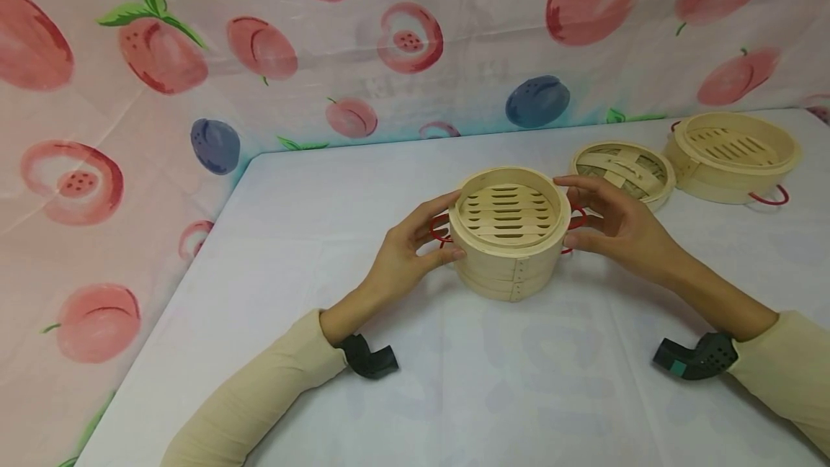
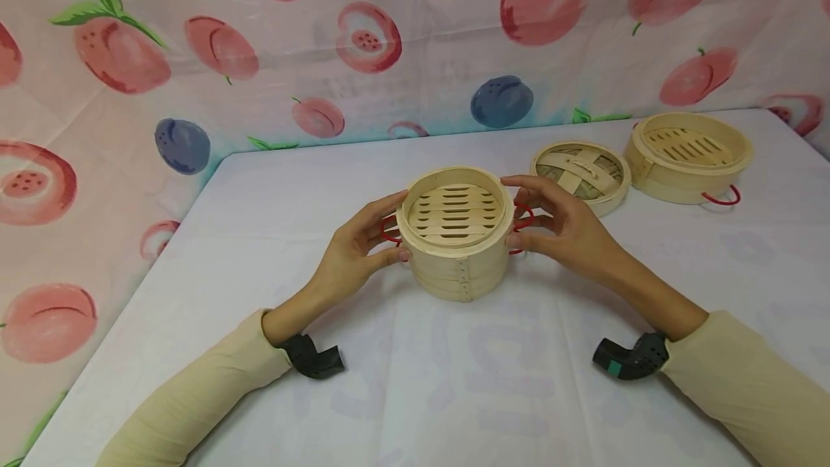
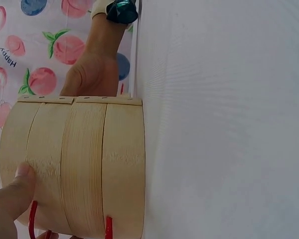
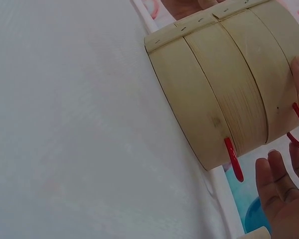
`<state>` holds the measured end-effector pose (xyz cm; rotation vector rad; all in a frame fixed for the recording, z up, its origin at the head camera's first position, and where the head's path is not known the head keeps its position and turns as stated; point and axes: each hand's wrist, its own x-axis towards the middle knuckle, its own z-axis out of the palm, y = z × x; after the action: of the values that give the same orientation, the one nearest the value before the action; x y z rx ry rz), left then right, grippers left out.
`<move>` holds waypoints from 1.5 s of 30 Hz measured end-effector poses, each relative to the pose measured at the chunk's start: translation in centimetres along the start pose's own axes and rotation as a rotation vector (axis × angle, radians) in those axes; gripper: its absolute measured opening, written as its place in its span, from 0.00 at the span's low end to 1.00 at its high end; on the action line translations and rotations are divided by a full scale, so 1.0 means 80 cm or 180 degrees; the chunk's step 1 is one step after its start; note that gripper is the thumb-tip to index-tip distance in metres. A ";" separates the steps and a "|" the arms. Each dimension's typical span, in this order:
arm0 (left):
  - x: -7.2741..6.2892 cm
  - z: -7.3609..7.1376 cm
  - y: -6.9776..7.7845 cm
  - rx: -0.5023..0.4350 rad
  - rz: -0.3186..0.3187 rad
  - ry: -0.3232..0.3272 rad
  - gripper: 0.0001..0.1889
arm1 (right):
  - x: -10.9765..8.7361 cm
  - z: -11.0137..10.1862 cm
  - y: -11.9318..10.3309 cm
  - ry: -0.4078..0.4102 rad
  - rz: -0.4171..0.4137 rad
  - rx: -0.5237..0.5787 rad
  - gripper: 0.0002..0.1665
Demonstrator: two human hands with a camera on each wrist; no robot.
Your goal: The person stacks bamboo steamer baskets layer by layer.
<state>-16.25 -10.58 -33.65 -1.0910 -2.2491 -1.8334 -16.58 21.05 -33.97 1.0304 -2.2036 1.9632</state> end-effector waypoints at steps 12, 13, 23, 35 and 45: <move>0.000 -0.001 0.000 0.0044 -0.0023 0.0006 0.38 | 0.001 0.000 0.000 0.0014 -0.0061 0.0000 0.43; 0.000 -0.001 0.000 0.0043 -0.0026 0.0005 0.38 | 0.001 0.000 0.000 0.0016 -0.0062 -0.0006 0.43; -0.001 -0.005 -0.004 -0.0018 0.0001 -0.0042 0.39 | 0.001 -0.001 -0.004 0.0036 -0.0063 -0.0110 0.44; -0.006 -0.002 0.008 -0.0141 -0.0087 0.0025 0.37 | 0.005 -0.037 -0.022 0.0384 -0.0242 0.0195 0.38; -0.008 0.000 0.008 -0.0373 -0.0002 0.0007 0.34 | -0.005 -0.087 -0.038 0.1289 -0.0107 -0.0088 0.32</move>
<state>-15.40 -10.83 -33.37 -1.1038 -2.1654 -1.9882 -17.63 27.45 -30.00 0.5931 -1.9721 1.9138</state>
